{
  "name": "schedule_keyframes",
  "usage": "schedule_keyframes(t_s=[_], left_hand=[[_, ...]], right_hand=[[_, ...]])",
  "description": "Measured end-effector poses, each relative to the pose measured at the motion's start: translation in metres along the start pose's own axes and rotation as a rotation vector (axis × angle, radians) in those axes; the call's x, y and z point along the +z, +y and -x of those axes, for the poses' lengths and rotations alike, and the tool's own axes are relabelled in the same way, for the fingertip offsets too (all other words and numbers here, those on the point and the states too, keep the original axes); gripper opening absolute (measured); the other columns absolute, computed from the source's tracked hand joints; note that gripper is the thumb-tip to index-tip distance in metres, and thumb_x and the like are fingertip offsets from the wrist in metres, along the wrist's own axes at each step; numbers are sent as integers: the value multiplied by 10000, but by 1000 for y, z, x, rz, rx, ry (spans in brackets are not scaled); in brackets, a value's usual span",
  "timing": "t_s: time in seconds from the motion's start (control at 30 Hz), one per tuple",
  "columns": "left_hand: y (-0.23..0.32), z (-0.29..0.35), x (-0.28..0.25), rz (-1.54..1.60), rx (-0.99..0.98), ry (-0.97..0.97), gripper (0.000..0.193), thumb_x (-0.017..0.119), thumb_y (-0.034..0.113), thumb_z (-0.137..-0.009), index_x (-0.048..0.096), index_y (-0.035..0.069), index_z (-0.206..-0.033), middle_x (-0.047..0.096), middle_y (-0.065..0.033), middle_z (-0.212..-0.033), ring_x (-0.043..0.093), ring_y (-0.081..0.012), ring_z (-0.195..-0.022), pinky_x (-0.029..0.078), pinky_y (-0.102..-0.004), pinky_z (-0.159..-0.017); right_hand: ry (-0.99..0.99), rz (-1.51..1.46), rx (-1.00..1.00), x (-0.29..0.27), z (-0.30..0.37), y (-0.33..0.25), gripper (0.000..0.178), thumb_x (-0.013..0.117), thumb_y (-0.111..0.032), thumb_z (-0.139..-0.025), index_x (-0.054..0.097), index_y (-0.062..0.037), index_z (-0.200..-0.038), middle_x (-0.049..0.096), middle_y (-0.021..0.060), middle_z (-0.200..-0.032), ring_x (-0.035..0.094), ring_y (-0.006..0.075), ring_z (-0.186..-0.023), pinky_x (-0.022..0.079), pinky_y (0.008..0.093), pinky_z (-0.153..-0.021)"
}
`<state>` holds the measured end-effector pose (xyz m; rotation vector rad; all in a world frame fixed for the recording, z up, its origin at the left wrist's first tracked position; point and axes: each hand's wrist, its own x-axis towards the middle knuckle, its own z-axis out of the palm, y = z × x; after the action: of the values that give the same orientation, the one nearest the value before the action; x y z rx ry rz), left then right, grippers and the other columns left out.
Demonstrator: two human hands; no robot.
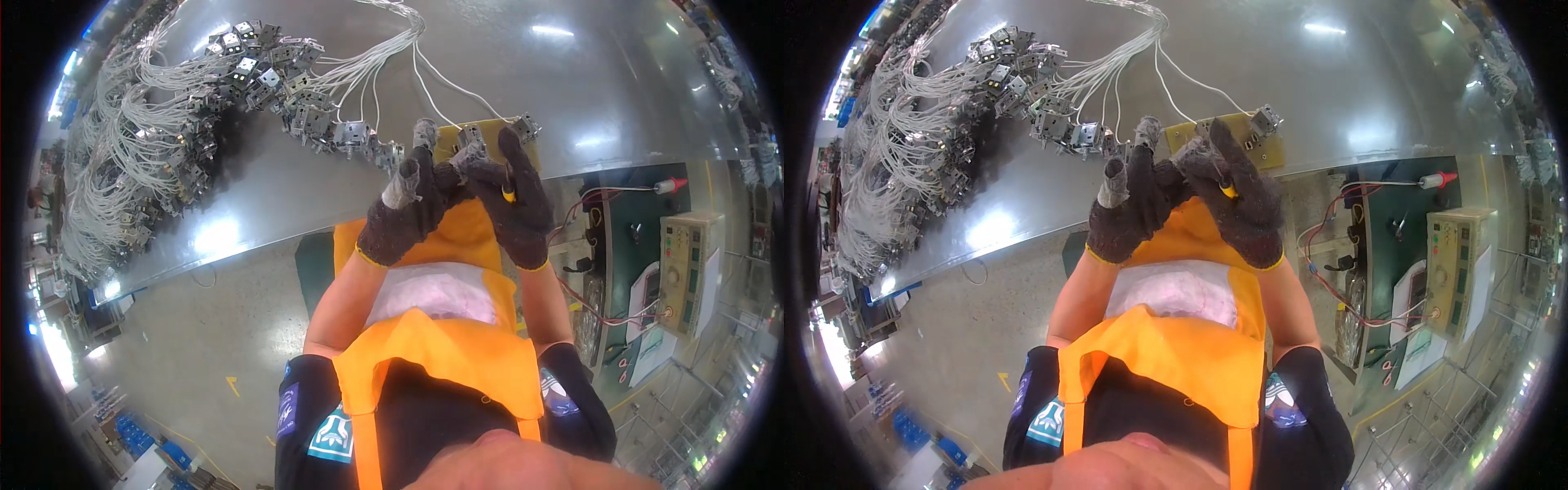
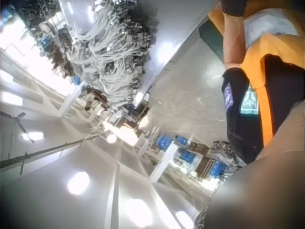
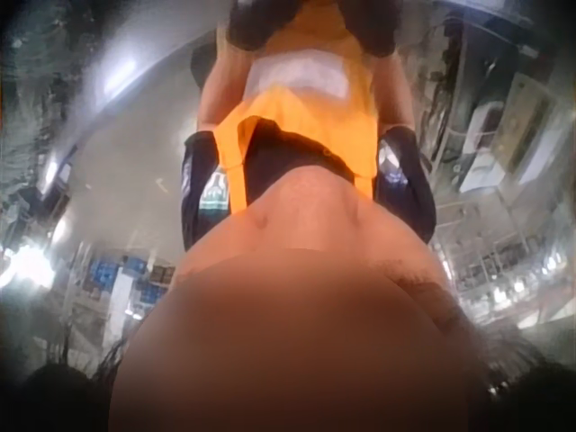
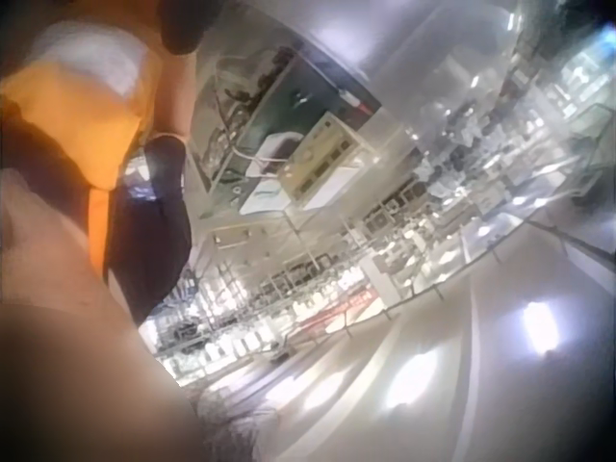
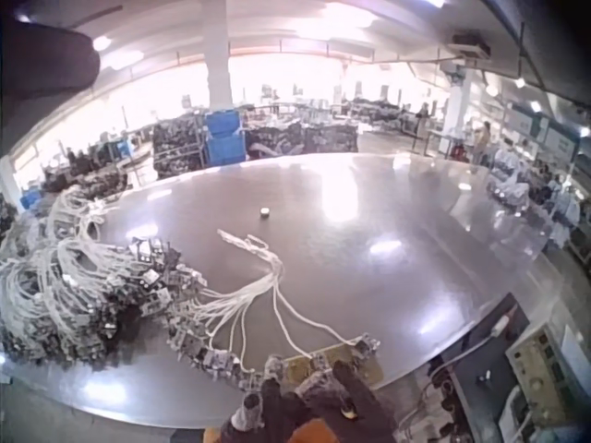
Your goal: Assembling an electronic wiring harness by plugging multiple connectors into a circuit board at a manual workstation.
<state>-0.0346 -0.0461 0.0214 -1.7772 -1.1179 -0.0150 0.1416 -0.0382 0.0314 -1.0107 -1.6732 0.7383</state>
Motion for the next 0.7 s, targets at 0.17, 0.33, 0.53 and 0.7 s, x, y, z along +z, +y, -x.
schedule_keyframes(t_s=[0.17, 0.33, 0.53, 0.7], left_hand=[[0, -4, 0, 194, -15, -6, 597, 316, 536, -1019, 252, 235, -1531, 482, -84, -1430, 559, -297, -1229, 378, -540, -1051], [-12, -7, -4, 238, -92, -37, 544, 352, 581, -989, 387, 347, -1478, 499, -114, -1402, 575, -294, -1195, 419, -576, -1033], [-2, -1, 6, 410, -196, 79, 528, 335, 593, -991, 428, 361, -1456, 498, -121, -1404, 568, -274, -1198, 314, -576, -1115], [2, 2, 13, 656, -135, -30, 577, 347, 597, -989, 385, 304, -1484, 505, -147, -1397, 575, -325, -1187, 420, -569, -1050]], right_hand=[[171, -269, 270, -6, 10, -9, 716, 726, 110, -777, 427, 10, -1420, 670, 146, -1148, 673, 164, -944, 545, 270, -828], [328, -225, 127, -13, 3, -14, 692, 690, 133, -786, 430, 8, -1416, 706, 125, -1004, 665, 112, -823, 534, 200, -660], [321, -264, 462, -15, 3, -20, 652, 677, 105, -809, 448, -2, -1410, 714, 118, -976, 657, 88, -750, 470, 171, -502], [255, -328, 512, -16, 5, -18, 626, 676, 73, -819, 467, -11, -1403, 715, 111, -987, 656, 82, -750, 444, 156, -485]])
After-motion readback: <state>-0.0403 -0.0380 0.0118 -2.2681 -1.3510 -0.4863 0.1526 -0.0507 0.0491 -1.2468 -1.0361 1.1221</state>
